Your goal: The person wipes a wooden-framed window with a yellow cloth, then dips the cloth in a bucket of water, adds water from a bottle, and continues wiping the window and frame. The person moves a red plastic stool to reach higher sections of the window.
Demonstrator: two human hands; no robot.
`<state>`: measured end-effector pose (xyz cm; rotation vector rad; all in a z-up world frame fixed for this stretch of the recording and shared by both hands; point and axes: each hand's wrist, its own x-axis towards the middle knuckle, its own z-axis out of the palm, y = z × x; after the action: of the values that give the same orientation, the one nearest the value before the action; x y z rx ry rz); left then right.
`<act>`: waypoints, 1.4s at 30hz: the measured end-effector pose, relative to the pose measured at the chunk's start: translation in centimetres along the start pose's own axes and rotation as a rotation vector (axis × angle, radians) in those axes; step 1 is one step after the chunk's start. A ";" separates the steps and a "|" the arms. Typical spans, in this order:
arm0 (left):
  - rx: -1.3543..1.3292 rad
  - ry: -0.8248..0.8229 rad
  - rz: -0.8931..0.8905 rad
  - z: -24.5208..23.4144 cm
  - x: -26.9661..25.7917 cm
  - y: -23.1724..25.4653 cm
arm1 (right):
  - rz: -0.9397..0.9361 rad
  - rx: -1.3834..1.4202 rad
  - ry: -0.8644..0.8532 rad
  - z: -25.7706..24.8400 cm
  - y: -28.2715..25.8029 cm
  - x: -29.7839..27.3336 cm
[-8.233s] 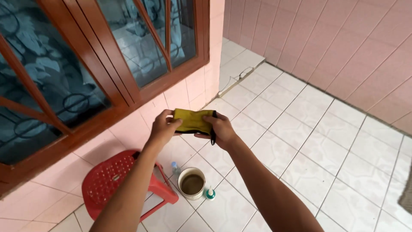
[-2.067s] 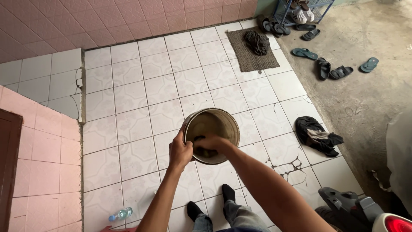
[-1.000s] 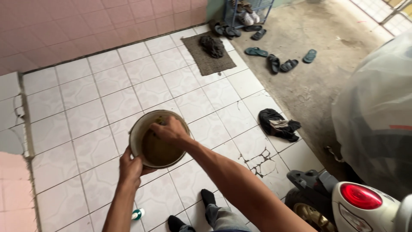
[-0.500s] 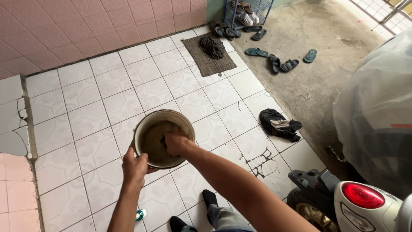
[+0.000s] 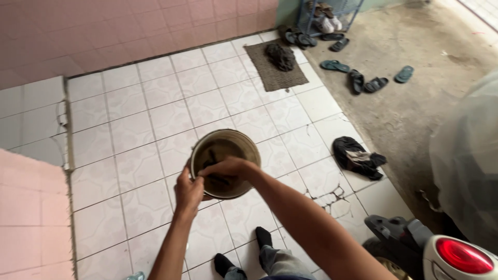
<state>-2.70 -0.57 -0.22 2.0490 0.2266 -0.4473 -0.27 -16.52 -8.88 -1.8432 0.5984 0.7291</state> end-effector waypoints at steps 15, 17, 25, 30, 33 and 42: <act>-0.072 -0.028 -0.003 -0.7 -1.9 0.8 | -0.364 -0.070 0.394 0.6 0.2 -3.4; 0.037 -0.032 0.012 -1.0 -2.3 1.3 | -0.367 -0.242 0.432 1.3 0.4 -2.6; -0.026 -0.038 -0.003 -0.7 -1.3 0.7 | -0.431 -0.513 0.413 3.5 1.4 -0.2; -0.061 -0.018 0.013 0.0 1.7 -2.4 | -0.432 -0.444 0.510 2.3 0.3 -2.9; -0.059 -0.017 0.025 0.1 1.4 -2.0 | -0.494 -0.697 0.592 1.7 -0.1 -3.7; -0.052 -0.035 0.065 -0.4 -1.3 0.3 | -0.255 -0.576 0.154 2.8 5.3 8.3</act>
<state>-3.67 -0.35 0.74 1.9901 0.1487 -0.4330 1.27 -16.44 -19.00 -2.4705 0.2477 0.6292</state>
